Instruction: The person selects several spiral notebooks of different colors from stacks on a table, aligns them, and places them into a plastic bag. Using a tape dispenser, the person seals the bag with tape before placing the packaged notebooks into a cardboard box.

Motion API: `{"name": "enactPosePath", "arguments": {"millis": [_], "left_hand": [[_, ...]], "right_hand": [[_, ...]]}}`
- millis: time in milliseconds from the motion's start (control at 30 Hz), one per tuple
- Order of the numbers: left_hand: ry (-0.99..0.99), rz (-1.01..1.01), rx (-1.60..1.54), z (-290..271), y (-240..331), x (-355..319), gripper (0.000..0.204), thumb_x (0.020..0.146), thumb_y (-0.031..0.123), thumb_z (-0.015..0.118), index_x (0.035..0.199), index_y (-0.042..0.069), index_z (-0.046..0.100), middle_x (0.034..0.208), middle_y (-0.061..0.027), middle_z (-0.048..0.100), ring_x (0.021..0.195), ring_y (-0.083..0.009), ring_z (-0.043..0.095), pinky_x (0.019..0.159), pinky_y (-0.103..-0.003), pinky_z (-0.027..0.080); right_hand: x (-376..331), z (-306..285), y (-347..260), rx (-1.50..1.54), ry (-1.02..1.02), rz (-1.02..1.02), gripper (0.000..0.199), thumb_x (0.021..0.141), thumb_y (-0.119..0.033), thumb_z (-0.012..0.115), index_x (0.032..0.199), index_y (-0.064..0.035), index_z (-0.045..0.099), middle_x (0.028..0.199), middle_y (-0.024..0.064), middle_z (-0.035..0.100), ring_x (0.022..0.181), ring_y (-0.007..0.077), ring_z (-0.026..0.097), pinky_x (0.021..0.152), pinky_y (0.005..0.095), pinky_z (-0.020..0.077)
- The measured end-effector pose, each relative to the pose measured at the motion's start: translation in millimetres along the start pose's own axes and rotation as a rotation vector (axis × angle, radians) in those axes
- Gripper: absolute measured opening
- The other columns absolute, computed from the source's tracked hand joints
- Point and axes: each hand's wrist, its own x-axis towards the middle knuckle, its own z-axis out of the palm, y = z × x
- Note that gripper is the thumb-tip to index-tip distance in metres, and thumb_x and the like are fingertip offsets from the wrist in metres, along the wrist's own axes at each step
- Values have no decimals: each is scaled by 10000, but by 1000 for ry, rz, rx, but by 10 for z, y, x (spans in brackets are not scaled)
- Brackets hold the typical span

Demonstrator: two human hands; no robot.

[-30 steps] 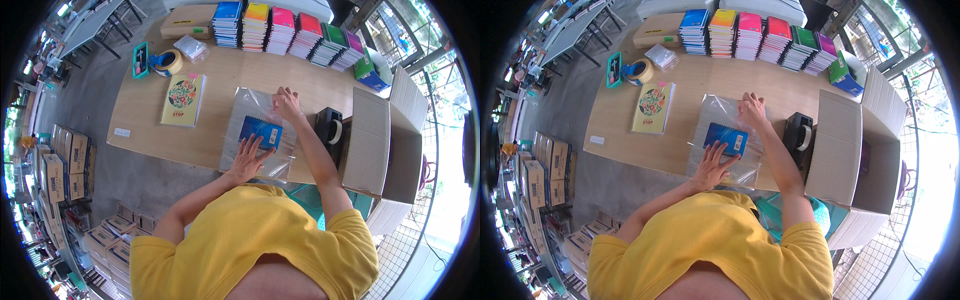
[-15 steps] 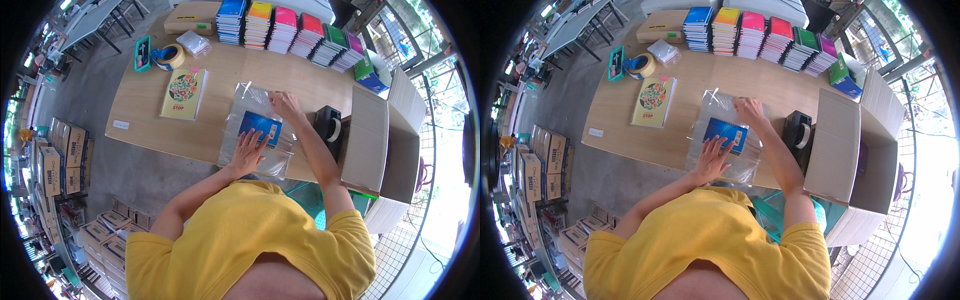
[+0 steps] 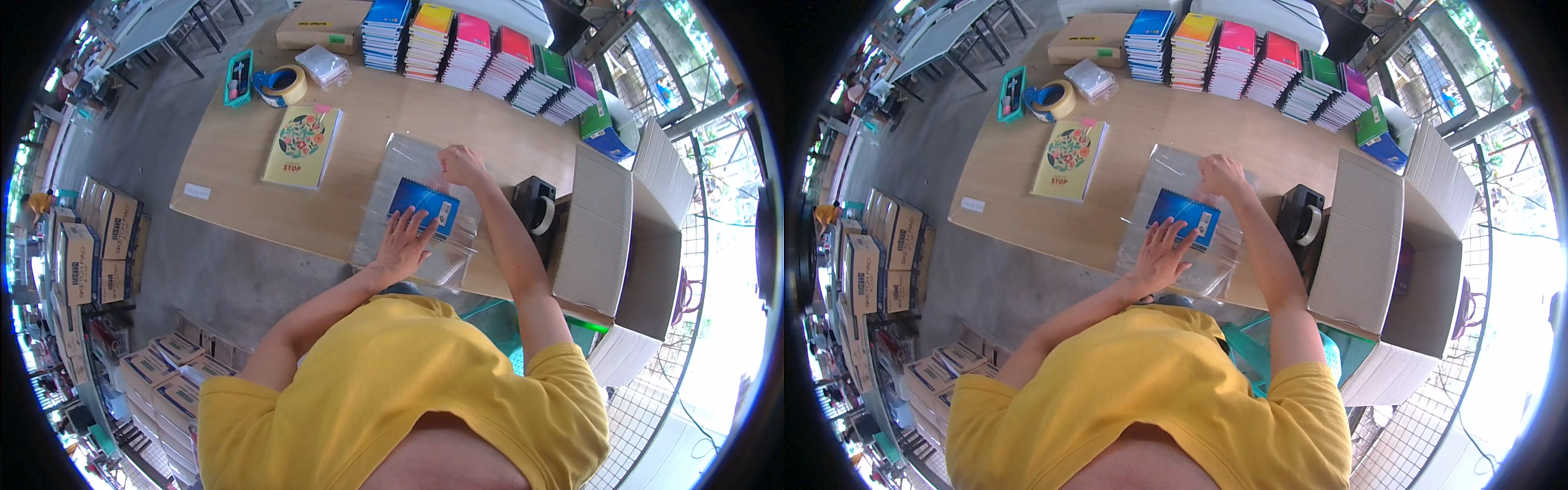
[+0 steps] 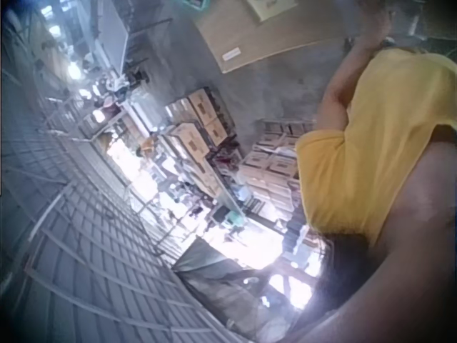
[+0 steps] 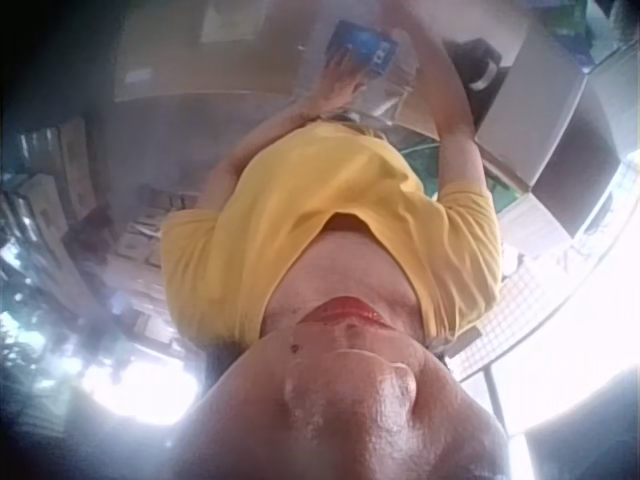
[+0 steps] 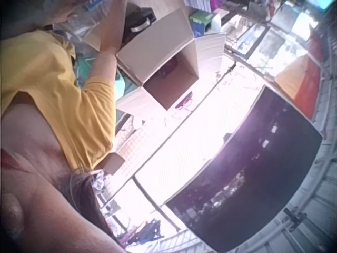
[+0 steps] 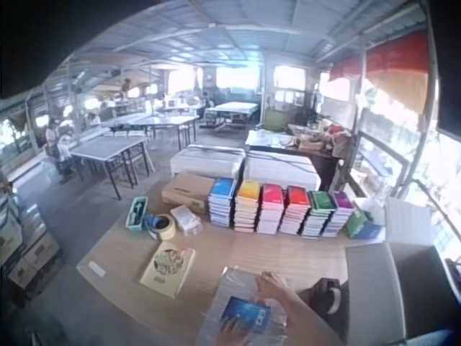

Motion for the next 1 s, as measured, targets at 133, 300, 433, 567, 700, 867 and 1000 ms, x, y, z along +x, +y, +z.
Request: {"name": "enactPosePath", "arguments": {"millis": [133, 300, 433, 567, 700, 867, 1000], "left_hand": [[-2, 5, -14, 3, 41, 46, 823, 756, 241, 790, 1464, 171, 377, 1431, -140, 362, 1360, -403, 346, 1112, -586, 285], [12, -9, -26, 11, 62, 56, 814, 753, 237, 791, 1457, 171, 389, 1435, -151, 353, 1356, -405, 345, 1111, -590, 280], [95, -72, 35, 53, 109, -6, 809, 750, 242, 793, 1455, 212, 398, 1457, -195, 301, 1369, -440, 297, 1113, -604, 265], [101, -158, 8, 105, 185, 49, 822, 739, 263, 804, 1455, 277, 399, 1473, -242, 249, 1383, -475, 240, 1120, -617, 244], [92, -149, -7, 123, 198, 54, 783, 719, 300, 822, 1416, 286, 466, 1507, -265, 203, 1412, -488, 190, 1132, -608, 235], [23, -163, 4, 104, 165, 68, 743, 700, 324, 838, 1375, 266, 533, 1555, -312, 93, 1442, -517, 101, 1146, -593, 221], [-1, -170, 63, 201, 128, 103, 838, 667, 316, 854, 1419, 317, 483, 1566, -340, 28, 1443, -541, 91, 1143, -617, 207]], "right_hand": [[75, 122, 187, 68, -120, 9, 184, 681, -175, 675, 853, -116, 695, 883, 124, 717, 873, 309, 682, 763, 417, 545], [9, 187, 303, 288, -29, 34, 210, 763, -150, 622, 930, -136, 750, 925, 120, 733, 875, 307, 698, 799, 394, 553], [-301, 50, -117, 173, 175, 55, 220, 807, -86, 591, 951, -102, 757, 919, 99, 727, 845, 305, 694, 796, 400, 556], [-648, 74, -382, 134, 318, 4, 189, 785, -71, 610, 915, -86, 747, 931, 86, 670, 894, 302, 659, 791, 422, 549], [-869, 136, -617, 118, 406, -40, 128, 753, -51, 605, 826, -62, 709, 933, 112, 625, 923, 312, 623, 794, 427, 536], [-1007, 191, -795, 24, 390, -2, 158, 709, -27, 621, 814, -95, 716, 928, 79, 638, 924, 277, 625, 776, 420, 530], [-1020, 349, -772, 146, 461, 24, 146, 697, -11, 615, 790, -84, 700, 865, 88, 623, 887, 300, 622, 760, 425, 522]]}}
